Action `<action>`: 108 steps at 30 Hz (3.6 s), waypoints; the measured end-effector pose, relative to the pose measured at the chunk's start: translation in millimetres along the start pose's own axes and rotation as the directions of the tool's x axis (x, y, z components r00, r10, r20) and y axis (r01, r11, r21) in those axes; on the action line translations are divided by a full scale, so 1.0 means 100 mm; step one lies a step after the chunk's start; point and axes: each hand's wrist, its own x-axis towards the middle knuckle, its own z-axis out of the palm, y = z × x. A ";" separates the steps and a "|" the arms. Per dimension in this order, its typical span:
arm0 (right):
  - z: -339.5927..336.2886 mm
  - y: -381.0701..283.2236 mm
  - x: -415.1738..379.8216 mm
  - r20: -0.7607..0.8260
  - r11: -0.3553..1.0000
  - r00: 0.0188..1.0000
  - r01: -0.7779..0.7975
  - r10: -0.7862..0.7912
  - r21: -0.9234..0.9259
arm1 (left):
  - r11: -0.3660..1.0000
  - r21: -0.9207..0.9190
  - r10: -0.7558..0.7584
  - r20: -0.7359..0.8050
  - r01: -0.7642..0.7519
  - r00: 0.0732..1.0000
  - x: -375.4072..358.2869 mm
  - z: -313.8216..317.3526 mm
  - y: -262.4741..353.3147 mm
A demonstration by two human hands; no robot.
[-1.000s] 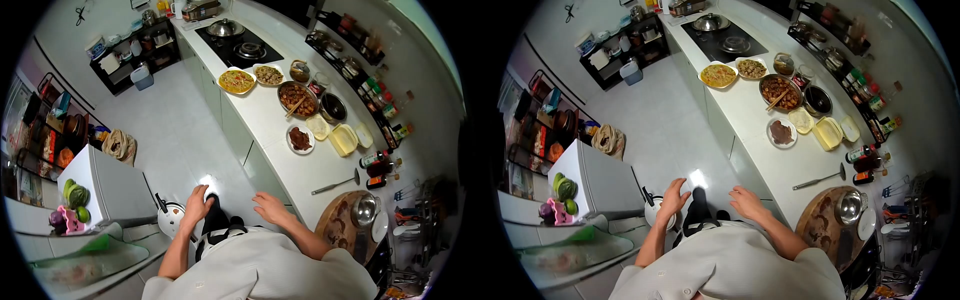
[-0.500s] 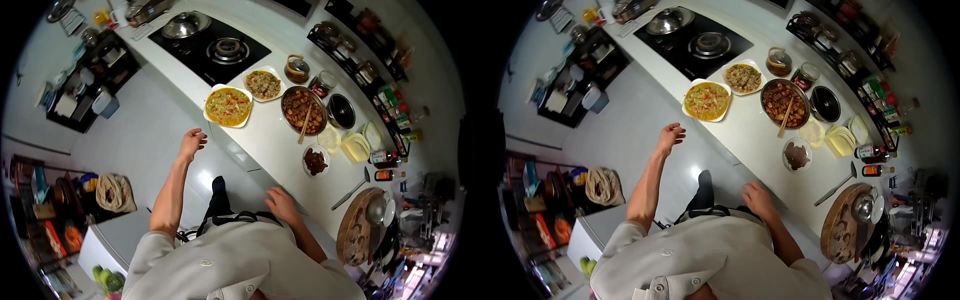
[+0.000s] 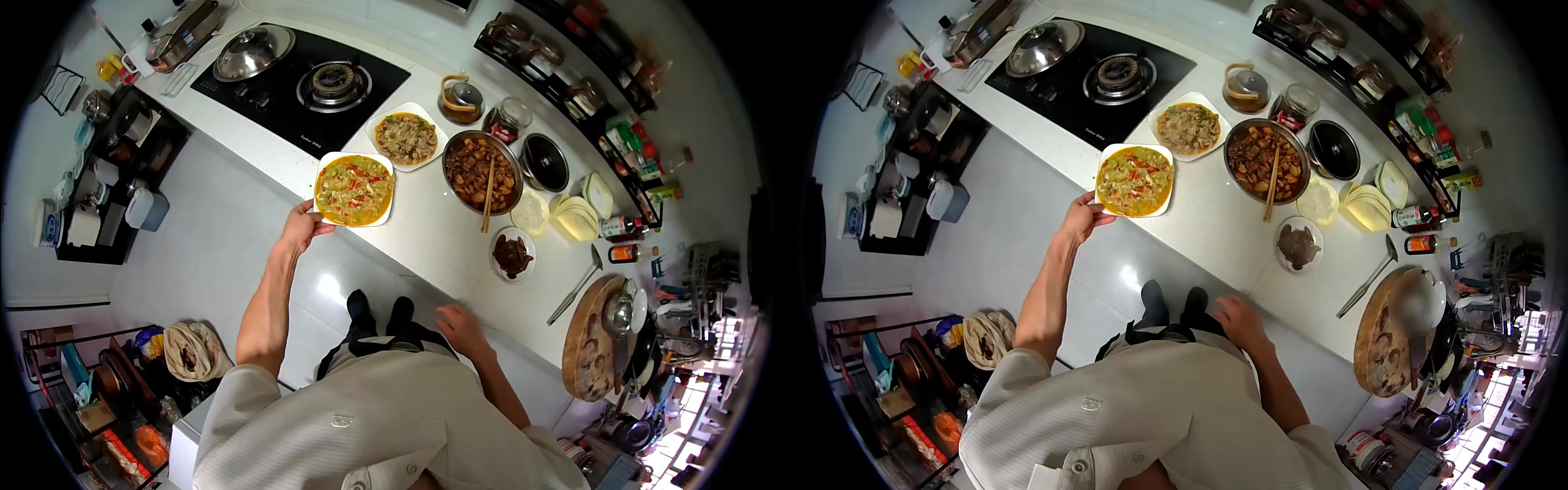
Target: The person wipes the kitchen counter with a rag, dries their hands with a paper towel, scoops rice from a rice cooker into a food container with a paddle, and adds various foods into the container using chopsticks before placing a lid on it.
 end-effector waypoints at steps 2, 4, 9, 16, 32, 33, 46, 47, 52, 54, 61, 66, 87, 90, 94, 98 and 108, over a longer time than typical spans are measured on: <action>0.00 0.00 0.02 -0.008 1.000 1.000 -0.003 0.003 0.003 | 0.999 0.030 0.027 -0.037 -0.025 0.999 -0.01 0.04 -0.03; -0.02 -0.01 0.03 -0.006 1.000 1.000 -0.007 0.007 0.001 | 0.999 0.025 0.048 -0.057 -0.046 0.997 -0.05 0.10 -0.09; -0.02 0.04 0.07 0.007 0.998 0.999 0.040 -0.040 -0.046 | 0.997 -0.009 0.071 -0.101 -0.073 0.992 -0.14 0.22 -0.27; -0.02 0.16 0.09 0.010 0.997 0.997 0.074 -0.074 -0.037 | 0.995 -0.054 0.076 -0.095 -0.081 0.993 -0.36 0.49 -0.57; -0.18 0.64 -0.02 -0.127 0.998 0.992 -0.019 0.012 -0.054 | 0.994 -0.095 0.050 -0.067 -0.057 0.996 -0.42 1.30 -0.82; -0.23 0.67 -0.04 -0.188 0.992 0.976 -0.121 0.111 -0.044 | 0.994 -0.095 0.052 -0.068 -0.058 0.996 -0.41 1.31 -0.82; -0.64 1.41 0.38 -0.179 0.307 0.653 -0.087 0.736 0.948 | 0.990 -0.134 0.040 -0.044 -0.046 0.998 -0.40 1.50 -0.82; -0.58 1.43 0.38 -0.176 0.305 0.653 -0.089 0.737 0.948 | 0.994 -0.101 0.029 -0.053 -0.034 0.998 -0.44 1.50 -0.81; -0.34 1.20 0.48 -0.189 0.272 0.718 -0.001 0.670 0.962 | 0.998 -0.054 -0.014 -0.087 0.009 0.996 -0.51 1.55 -0.81; -0.21 1.07 0.53 -0.194 0.267 0.723 0.014 0.663 0.964 | 0.999 -0.042 -0.006 -0.089 0.002 0.996 -0.54 1.53 -0.85; -0.03 0.83 0.71 -0.116 0.214 0.833 -0.003 0.541 0.977 | 0.999 0.039 0.003 -0.133 0.002 0.991 -0.78 1.50 -0.97; -0.07 0.68 0.70 -0.049 0.329 0.891 -0.116 0.451 0.937 | 0.998 0.055 -0.007 -0.117 0.013 0.993 -0.97 1.48 -1.04; 0.46 -1.96 1.17 -0.086 0.651 0.646 0.743 -0.758 -0.156 | 0.651 -0.751 0.115 0.245 0.113 0.963 -1.08 0.32 -0.31; 1.04 -2.17 1.77 0.023 0.594 0.620 0.761 -0.784 -0.262 | 0.716 -0.691 0.106 0.246 0.098 0.963 -1.29 0.05 -0.24; 1.26 -2.21 2.59 -0.231 0.879 0.848 0.451 -0.477 -0.157 | 0.798 -0.593 0.209 0.438 0.106 0.874 -1.75 -0.83 0.25; 1.91 -2.86 2.64 -0.111 0.785 0.932 0.352 -0.346 0.509 | 0.752 -0.650 0.353 0.540 0.111 0.764 -1.40 -1.60 0.10; 2.64 -4.40 3.37 -0.103 0.571 0.575 0.818 -0.811 0.073 | 0.662 -0.688 0.344 -0.075 -0.298 0.936 -1.07 -2.36 0.71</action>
